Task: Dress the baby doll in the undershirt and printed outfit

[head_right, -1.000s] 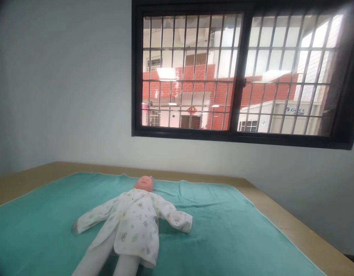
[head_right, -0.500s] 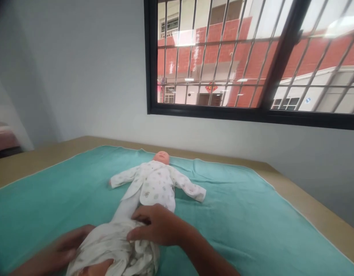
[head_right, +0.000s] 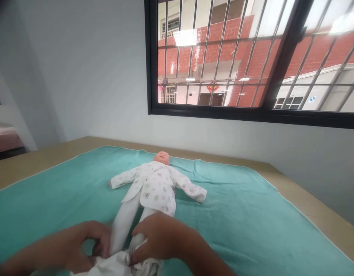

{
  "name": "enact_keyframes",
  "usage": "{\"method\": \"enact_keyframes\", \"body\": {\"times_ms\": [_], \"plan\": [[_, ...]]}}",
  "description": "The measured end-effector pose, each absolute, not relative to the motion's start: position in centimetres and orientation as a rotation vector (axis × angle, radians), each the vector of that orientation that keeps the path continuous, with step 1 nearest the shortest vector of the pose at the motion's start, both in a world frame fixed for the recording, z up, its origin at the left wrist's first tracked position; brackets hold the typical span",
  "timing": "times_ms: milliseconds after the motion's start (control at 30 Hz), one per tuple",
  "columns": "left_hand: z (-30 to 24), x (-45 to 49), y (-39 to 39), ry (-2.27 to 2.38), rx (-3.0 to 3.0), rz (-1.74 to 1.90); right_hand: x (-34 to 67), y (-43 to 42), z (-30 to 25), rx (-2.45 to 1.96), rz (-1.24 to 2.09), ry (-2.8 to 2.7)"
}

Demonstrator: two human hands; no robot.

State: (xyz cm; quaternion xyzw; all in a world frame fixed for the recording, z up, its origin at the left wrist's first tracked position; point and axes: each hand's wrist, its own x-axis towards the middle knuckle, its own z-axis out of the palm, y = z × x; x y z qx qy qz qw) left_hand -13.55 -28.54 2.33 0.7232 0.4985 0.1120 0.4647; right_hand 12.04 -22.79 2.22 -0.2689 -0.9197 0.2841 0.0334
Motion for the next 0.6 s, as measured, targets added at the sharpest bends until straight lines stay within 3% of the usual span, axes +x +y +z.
{"method": "enact_keyframes", "body": {"times_ms": [233,400,600], "plan": [[1.0,-12.2,-26.9,1.263,1.950,0.690,11.2,-24.1,1.8,-0.786,0.526,-2.716],[-2.5,-11.8,-22.3,1.511,2.228,0.782,10.3,-22.6,-1.3,-1.049,0.036,-2.422],[-4.0,-12.4,-19.1,1.738,1.879,0.903,12.4,-18.9,-2.4,-1.341,-0.358,-2.262]]}}
